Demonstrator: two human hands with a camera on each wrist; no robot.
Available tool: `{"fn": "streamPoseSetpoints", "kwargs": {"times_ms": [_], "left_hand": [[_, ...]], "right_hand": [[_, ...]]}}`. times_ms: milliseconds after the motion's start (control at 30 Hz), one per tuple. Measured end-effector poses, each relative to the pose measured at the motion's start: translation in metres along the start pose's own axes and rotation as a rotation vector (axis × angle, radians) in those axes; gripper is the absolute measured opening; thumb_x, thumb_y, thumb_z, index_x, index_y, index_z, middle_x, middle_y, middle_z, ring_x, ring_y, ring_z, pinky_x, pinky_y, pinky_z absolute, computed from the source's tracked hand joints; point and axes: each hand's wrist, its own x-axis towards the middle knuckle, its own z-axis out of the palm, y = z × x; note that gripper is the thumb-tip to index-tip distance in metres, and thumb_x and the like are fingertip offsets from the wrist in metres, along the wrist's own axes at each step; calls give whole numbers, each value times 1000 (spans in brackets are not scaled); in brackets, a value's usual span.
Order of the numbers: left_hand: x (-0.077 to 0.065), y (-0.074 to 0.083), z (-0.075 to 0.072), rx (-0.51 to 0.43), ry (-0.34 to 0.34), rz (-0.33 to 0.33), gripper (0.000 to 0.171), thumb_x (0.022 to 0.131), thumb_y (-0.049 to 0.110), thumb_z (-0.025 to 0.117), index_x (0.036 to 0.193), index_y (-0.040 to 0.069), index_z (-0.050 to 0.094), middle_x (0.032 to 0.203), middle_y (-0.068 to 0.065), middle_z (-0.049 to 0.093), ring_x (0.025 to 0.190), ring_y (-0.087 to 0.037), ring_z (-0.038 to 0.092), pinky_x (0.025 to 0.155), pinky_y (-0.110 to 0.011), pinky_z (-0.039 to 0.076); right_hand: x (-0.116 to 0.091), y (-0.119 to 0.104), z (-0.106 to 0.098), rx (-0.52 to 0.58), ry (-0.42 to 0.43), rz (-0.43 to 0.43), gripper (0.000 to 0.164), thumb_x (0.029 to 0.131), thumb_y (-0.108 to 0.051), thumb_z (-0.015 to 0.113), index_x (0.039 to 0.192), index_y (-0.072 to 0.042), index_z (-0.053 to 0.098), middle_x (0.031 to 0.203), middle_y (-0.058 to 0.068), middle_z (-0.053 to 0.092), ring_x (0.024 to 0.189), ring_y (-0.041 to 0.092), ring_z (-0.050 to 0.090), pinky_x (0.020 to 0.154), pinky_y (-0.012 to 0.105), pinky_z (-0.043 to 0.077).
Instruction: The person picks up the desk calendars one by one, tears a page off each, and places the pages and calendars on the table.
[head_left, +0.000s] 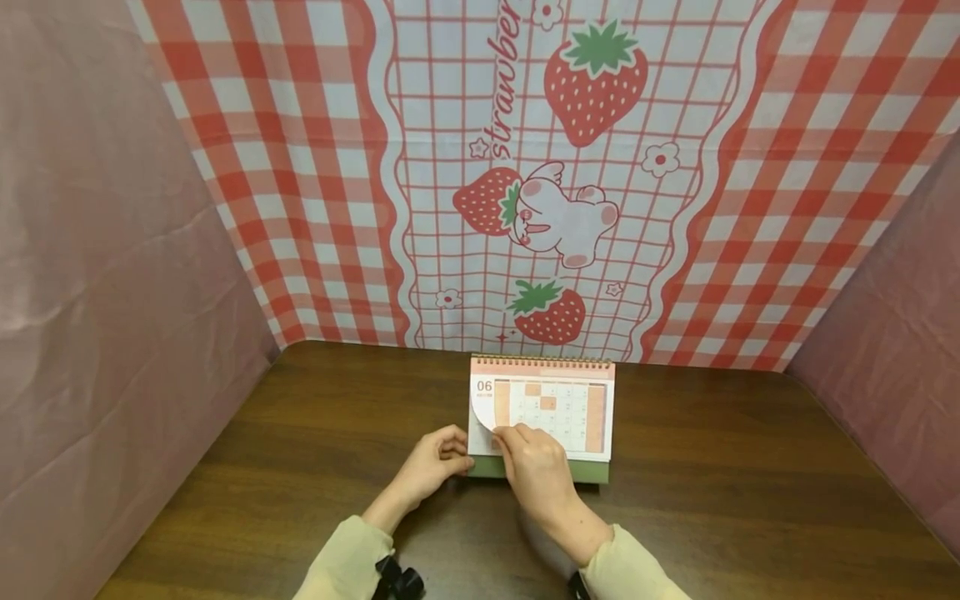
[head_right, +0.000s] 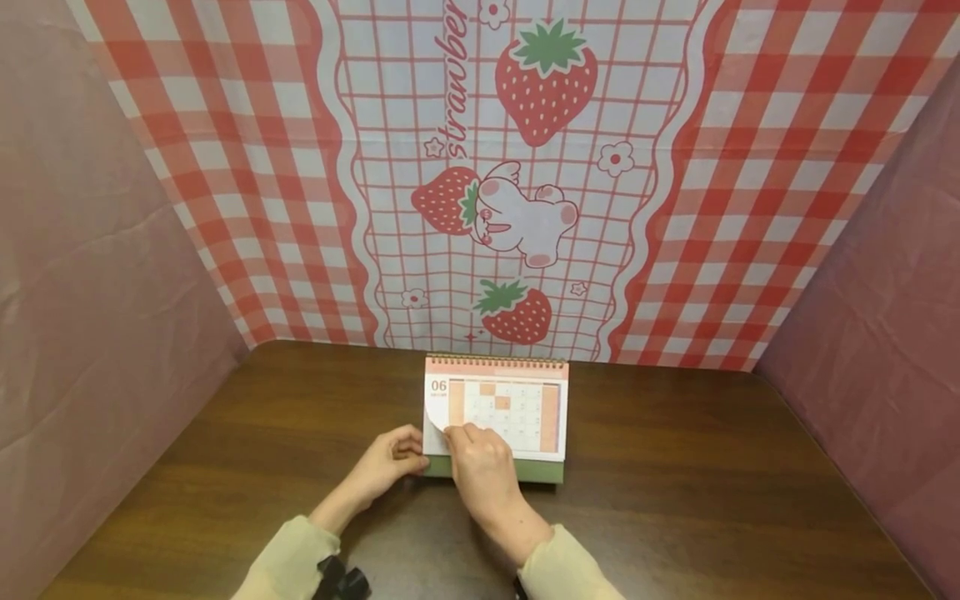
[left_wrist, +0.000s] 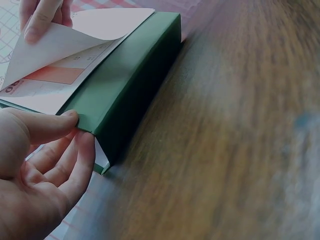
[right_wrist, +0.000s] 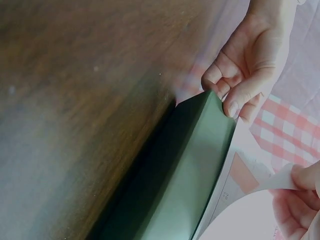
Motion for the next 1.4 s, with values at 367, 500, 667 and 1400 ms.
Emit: {"fn": "streamPoseSetpoints", "kwargs": {"times_ms": [367, 500, 667, 1400], "left_hand": [[0, 1, 0, 10, -2, -3, 15, 81, -9, 57, 94, -12, 52, 90, -33, 59, 76, -27, 61, 68, -37, 53], [3, -7, -1, 1, -2, 0, 14, 81, -9, 58, 93, -11, 52, 88, -31, 60, 76, -25, 61, 67, -36, 54], [9, -25, -1, 4, 6, 9, 14, 81, -5, 60, 93, -8, 54, 87, -25, 62, 72, -16, 60, 65, -30, 53], [-2, 3, 0, 19, 5, -7, 14, 81, -8, 58, 92, -13, 51, 84, -23, 61, 71, -20, 59, 67, -41, 53]], "right_hand": [[2, 1, -3, 40, 32, -11, 14, 66, -11, 78, 73, -11, 65, 63, -3, 60, 50, 12, 51, 47, 26, 41], [3, 2, -4, 51, 41, -17, 20, 63, -14, 80, 68, -12, 61, 59, -5, 56, 49, 10, 49, 46, 24, 39], [3, 4, -1, 87, 57, -29, 27, 59, -20, 82, 65, -14, 56, 57, -8, 52, 50, 7, 48, 46, 22, 38], [5, 11, 8, 327, 120, 5, 34, 78, -39, 60, 59, -14, 47, 53, -7, 43, 48, 2, 37, 46, 13, 31]]}}
